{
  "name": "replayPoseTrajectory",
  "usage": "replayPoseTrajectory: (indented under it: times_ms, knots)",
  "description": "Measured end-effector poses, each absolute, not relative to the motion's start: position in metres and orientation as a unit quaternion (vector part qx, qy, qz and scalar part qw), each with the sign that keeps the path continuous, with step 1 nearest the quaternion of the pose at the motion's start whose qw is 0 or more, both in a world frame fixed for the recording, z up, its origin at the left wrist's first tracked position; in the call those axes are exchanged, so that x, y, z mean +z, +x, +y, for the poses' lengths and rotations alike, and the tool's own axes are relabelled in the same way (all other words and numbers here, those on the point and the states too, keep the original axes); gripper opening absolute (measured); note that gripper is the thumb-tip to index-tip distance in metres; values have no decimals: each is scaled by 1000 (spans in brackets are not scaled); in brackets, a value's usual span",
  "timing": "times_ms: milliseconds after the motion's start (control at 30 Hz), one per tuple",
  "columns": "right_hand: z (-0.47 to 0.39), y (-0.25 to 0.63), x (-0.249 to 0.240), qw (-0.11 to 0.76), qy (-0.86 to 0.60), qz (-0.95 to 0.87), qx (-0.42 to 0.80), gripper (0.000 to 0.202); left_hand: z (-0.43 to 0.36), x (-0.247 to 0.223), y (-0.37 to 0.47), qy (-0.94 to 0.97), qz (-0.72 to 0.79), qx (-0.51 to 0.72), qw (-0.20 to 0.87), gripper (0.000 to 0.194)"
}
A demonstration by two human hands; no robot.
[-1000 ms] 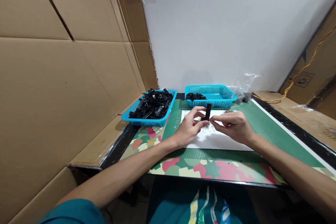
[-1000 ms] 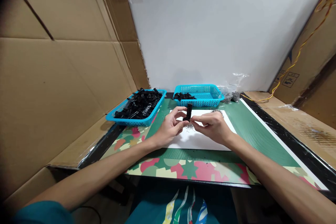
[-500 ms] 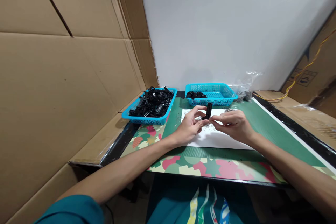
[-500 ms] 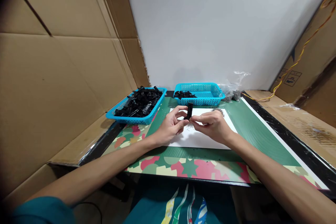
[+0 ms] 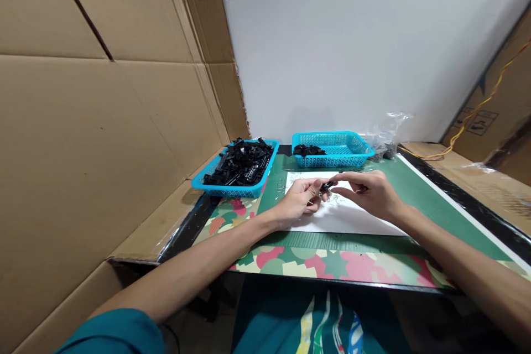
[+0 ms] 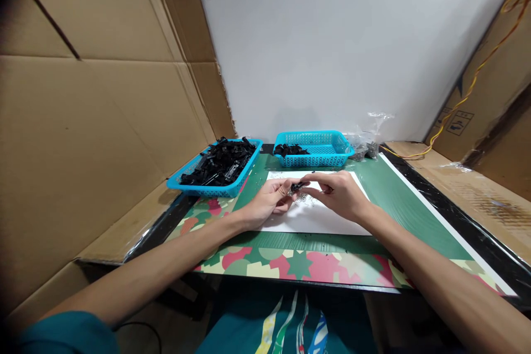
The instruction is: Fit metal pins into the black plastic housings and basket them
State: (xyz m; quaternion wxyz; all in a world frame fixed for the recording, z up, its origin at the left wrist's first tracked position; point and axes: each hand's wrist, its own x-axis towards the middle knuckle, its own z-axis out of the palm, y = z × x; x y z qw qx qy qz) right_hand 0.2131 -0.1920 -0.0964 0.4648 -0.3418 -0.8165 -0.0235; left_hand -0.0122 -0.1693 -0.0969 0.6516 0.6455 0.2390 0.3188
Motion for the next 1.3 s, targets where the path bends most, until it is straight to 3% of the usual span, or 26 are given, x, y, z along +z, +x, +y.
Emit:
replayPoseTrajectory:
  times_ms: [200,400,467,567,700,900,1000,1167,1300]
  knots:
    - [-189,218,-101,450,-329,-830,-11,26,-168,-100,-12,703,279,326,567,74]
    - [-186,221,-104,416,-366,-832,14,27,-168,-94,-19,791,326,374,359,52]
    - [-187,223,-102,399,-376,-835,36,29,-168,-93,-20,801,329,384,321,35]
    - [-188,229,-97,375,-388,-837,91,42,-169,-94,-20,815,331,384,281,20]
    - [-188,237,-90,435,-391,-792,175,66,-170,-99,-19,843,316,361,242,20]
    - [-187,236,-88,491,-397,-723,279,81,-169,-105,-20,886,254,318,222,24]
    - [-188,231,-85,443,-421,-716,338,74,-170,-105,-20,884,282,298,222,26]
    - [-191,225,-80,333,-401,-763,382,43,-171,-105,-20,884,299,287,215,20]
    - [-191,227,-79,298,-377,-786,390,37,-171,-105,-19,884,308,281,214,19]
